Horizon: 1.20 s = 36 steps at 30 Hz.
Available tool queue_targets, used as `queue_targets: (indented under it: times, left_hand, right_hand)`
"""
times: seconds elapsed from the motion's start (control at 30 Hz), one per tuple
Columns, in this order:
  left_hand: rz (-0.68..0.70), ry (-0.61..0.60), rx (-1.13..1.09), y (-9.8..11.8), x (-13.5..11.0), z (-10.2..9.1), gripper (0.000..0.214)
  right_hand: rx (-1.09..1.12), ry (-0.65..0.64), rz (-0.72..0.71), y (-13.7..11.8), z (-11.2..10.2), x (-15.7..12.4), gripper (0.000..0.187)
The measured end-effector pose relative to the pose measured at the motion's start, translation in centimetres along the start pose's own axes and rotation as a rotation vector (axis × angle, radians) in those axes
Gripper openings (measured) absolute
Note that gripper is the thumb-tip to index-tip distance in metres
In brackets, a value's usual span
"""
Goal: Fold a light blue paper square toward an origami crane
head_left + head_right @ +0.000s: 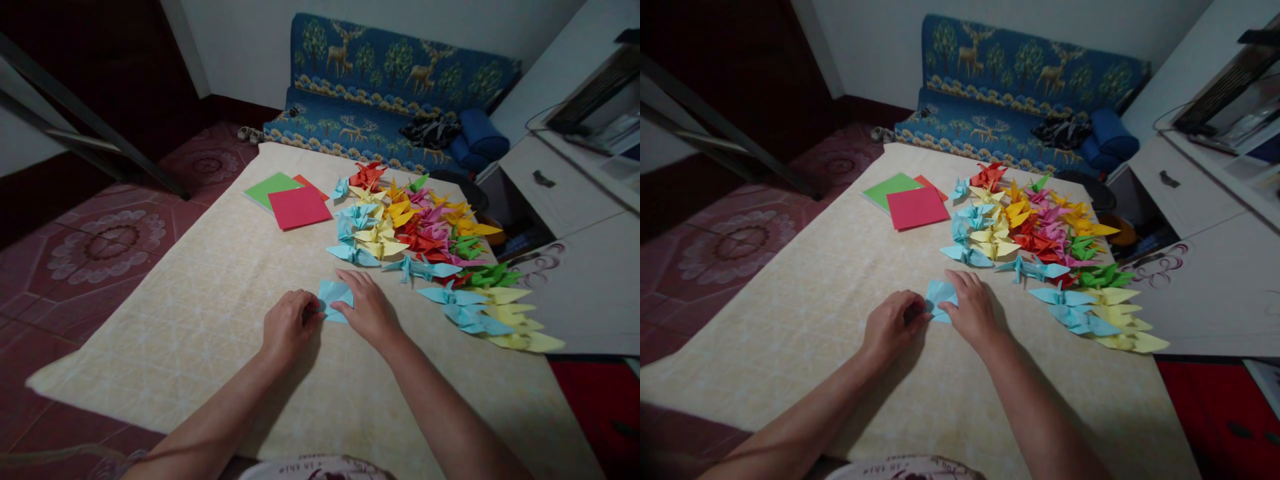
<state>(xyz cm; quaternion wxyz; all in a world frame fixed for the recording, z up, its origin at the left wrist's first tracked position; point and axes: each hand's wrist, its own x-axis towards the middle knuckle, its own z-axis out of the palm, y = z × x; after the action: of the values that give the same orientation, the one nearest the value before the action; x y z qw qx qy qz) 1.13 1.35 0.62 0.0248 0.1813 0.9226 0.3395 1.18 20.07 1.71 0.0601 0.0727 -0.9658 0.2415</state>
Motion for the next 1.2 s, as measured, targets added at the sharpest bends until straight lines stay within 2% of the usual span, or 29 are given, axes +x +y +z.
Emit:
queue_targets:
  times: [0.1, 0.17, 0.2, 0.33, 0.4, 0.53, 0.6, 0.73, 0.77, 0.83, 0.97, 1.2]
  left_hand:
    - [-0.018, 0.016, -0.048, -0.4, -0.1, 0.2, 0.015]
    - [-0.008, 0.023, -0.082, -0.6, -0.1, 0.2, 0.023]
    - [0.003, 0.026, -0.094, -0.6, -0.1, 0.3, 0.027]
    - [0.049, 0.048, -0.129, -0.8, 0.0, 0.2, 0.037]
    - [0.062, 0.054, -0.167, -0.8, 0.1, 0.2, 0.037]
    - [-0.006, 0.078, -0.413, -0.9, 0.4, 0.0, 0.033]
    - [-0.069, 0.078, -0.596, -0.8, 0.5, -0.1, 0.029]
    - [-0.179, 0.056, -0.800, -0.4, 0.6, -0.2, 0.028]
    - [-0.200, 0.042, -0.825, -0.3, 0.6, -0.2, 0.028]
    - [-0.227, 0.015, -0.869, -0.1, 0.7, -0.2, 0.030]
    - [-0.229, 0.017, -0.884, 0.0, 0.7, -0.3, 0.028]
    - [-0.115, -0.005, -0.729, -0.8, 1.1, -0.9, 0.024]
  right_hand:
    - [0.090, -0.065, 0.089, 0.0, -0.6, 0.9, 0.076]
    - [0.117, -0.143, 0.153, 0.2, -1.1, 1.2, 0.074]
    - [0.129, -0.183, 0.169, 0.4, -1.3, 1.2, 0.067]
    - [0.275, -0.339, 0.151, 1.2, -1.8, 0.4, 0.014]
    - [0.425, -0.360, 0.213, 1.2, -1.7, -0.4, 0.010]
    - [0.789, -0.243, 0.467, 0.3, -0.6, -2.3, 0.023]
    - [0.958, -0.117, 0.541, -0.7, 0.4, -3.2, 0.030]
    - [1.067, 0.123, 0.651, -2.8, 2.3, -4.6, 0.034]
    - [1.067, 0.149, 0.665, -3.2, 2.5, -4.8, 0.035]
    - [1.065, 0.166, 0.666, -3.8, 2.6, -4.9, 0.035]
    - [1.041, 0.119, 0.600, -4.1, 1.8, -5.0, 0.032]
    - [0.905, 0.089, 0.553, -3.8, 2.0, -5.2, 0.029]
